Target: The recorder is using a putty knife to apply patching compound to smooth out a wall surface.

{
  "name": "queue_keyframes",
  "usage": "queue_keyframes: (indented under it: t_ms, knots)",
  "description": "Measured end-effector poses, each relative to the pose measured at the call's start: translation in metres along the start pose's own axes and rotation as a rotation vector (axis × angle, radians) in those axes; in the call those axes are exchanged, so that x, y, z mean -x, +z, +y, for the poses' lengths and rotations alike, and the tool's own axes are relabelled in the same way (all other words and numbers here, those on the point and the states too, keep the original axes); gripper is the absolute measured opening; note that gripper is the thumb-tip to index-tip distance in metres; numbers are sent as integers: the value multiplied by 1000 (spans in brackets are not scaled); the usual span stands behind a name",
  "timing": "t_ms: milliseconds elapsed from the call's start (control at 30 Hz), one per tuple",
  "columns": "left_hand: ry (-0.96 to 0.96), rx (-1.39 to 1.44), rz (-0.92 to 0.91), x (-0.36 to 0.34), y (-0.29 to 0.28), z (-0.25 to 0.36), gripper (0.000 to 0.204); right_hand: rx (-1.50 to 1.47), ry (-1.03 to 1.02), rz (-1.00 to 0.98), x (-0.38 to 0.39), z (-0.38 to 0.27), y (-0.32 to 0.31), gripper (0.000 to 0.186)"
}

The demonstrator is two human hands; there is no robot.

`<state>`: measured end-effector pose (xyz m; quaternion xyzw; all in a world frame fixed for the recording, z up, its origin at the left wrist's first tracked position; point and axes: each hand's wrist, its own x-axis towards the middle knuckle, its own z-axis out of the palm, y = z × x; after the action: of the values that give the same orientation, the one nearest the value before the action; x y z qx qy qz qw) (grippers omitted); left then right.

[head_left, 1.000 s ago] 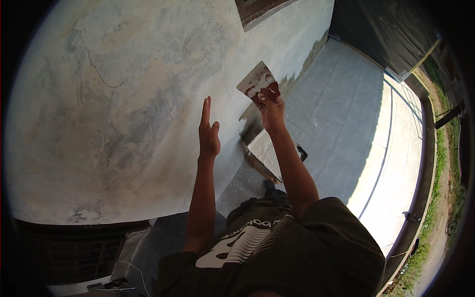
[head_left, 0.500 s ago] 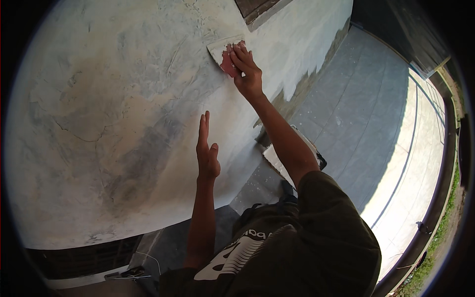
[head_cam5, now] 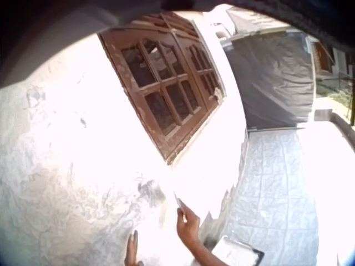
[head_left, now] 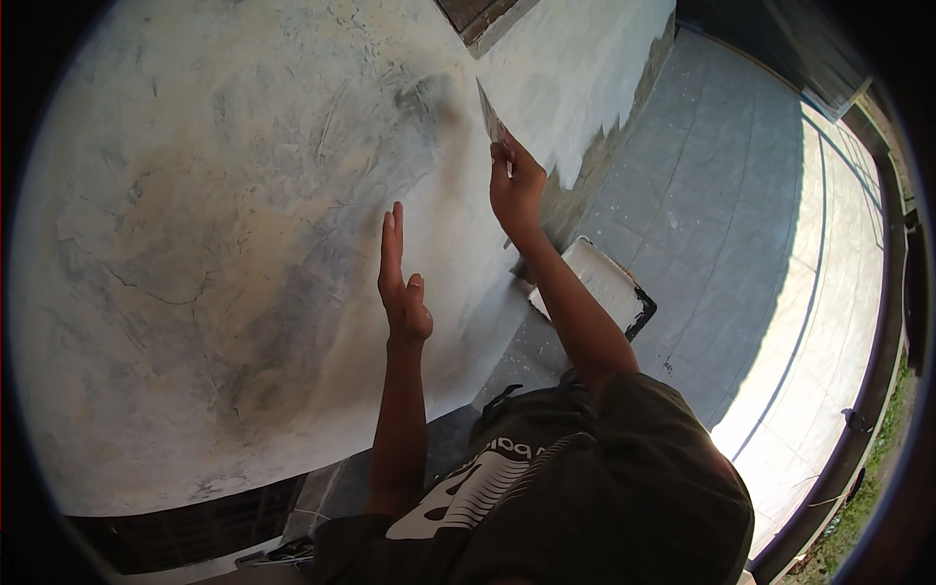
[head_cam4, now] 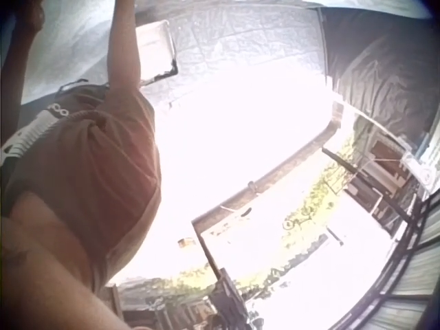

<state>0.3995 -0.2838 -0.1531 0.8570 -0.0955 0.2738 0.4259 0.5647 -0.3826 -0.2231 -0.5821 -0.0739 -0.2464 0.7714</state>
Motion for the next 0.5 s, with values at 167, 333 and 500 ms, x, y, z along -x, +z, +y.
queue_keyframes:
  t_ms: [167,333,500]
  knots:
    - [32,25,-5,-7,8,-3,76,148,-442,-111,-21,1,54,61]
    - [46,35,-4,-3,7,-3,76,152,-289,-404,73,26,7,58]
    - [82,42,-6,-9,14,-3,76,106,-112,-313,102,28,-31,47]
